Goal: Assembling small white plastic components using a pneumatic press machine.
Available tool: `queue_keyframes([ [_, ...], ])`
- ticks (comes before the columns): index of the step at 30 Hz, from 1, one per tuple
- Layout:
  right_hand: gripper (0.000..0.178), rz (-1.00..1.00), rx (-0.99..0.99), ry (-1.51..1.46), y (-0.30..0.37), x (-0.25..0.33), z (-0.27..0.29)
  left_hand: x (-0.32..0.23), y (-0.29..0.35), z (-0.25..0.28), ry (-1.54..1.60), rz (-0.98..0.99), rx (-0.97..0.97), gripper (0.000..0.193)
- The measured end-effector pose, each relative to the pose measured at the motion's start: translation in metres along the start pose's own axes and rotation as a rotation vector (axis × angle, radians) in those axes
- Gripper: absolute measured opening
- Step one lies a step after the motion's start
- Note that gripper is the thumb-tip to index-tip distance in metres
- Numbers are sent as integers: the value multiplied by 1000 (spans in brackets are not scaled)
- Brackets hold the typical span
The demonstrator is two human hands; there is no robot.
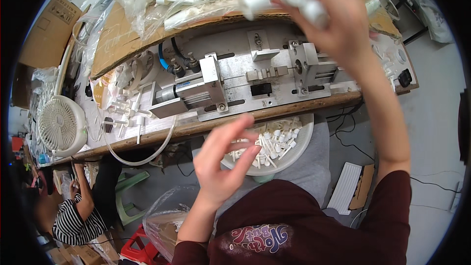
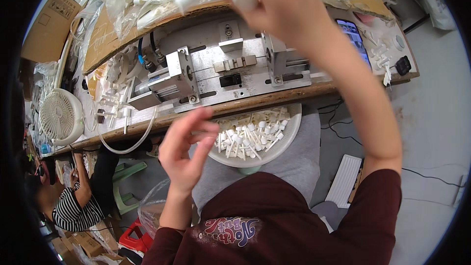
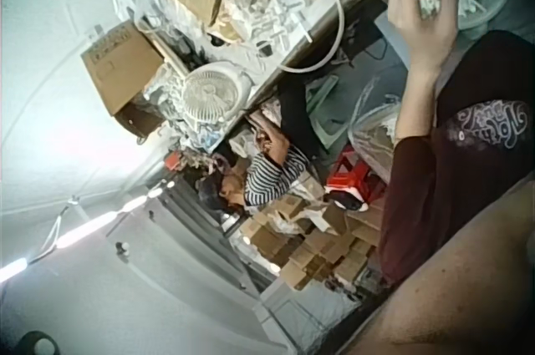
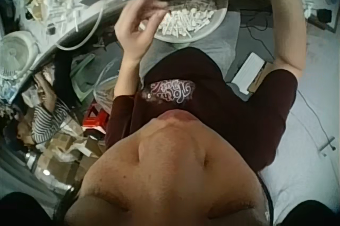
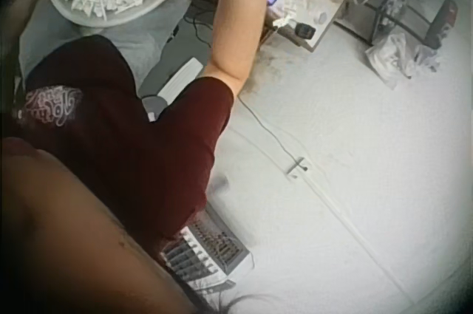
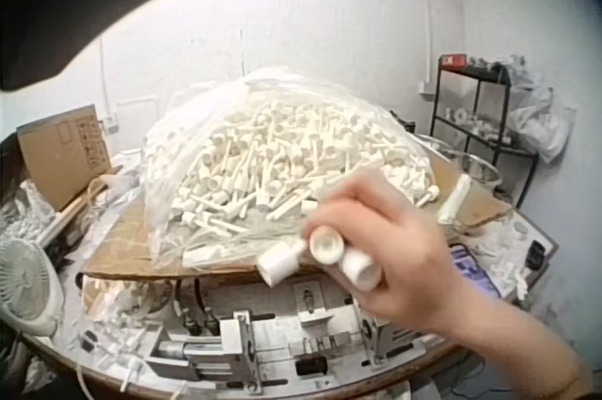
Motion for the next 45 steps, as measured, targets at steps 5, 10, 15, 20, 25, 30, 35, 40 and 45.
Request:
queue_keyframes([
  [5, 36, -6, 148, -275, 69, 75, 5, -7, -18, -4, 269, 145, 70, 59],
  [10, 41, -130, 116, -303, 92, 90, 9, -11, -21, -7, 40, -19, 60, 41],
  [15, 39, -209, 36, -264, 97, 88, 12, -18, -23, -11, -216, -205, 29, 37],
  [20, 39, -305, 17, -311, 106, 81, 11, -16, -31, -20, -589, -323, 35, 34],
  [25, 41, -377, 1, -356, 115, 79, 9, 4, -40, -29, -873, -367, 118, 30],
  [30, 38, -434, -20, -341, 114, 78, 12, 8, -46, -39, -956, -323, 238, 25],
  [35, 30, -430, 70, -362, 121, 80, 16, 2, -56, -43, -1002, -359, 223, 23],
  [40, 25, -395, -59, -302, 119, 75, 14, 4, -56, -41, -992, -325, 233, 22],
  [45, 32, -425, -64, -310, 123, 77, 15, 4, -57, -38, -968, -299, 231, 23],
])
Point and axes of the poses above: each hand's wrist, its own y-axis away from the middle knuckle, its own z-axis out of the back of the hand, x = y × z, the point moved 5 cm from there along -y, towards the middle knuckle, and after that the axes turned 1 degree about y, right-handed, at the moved point
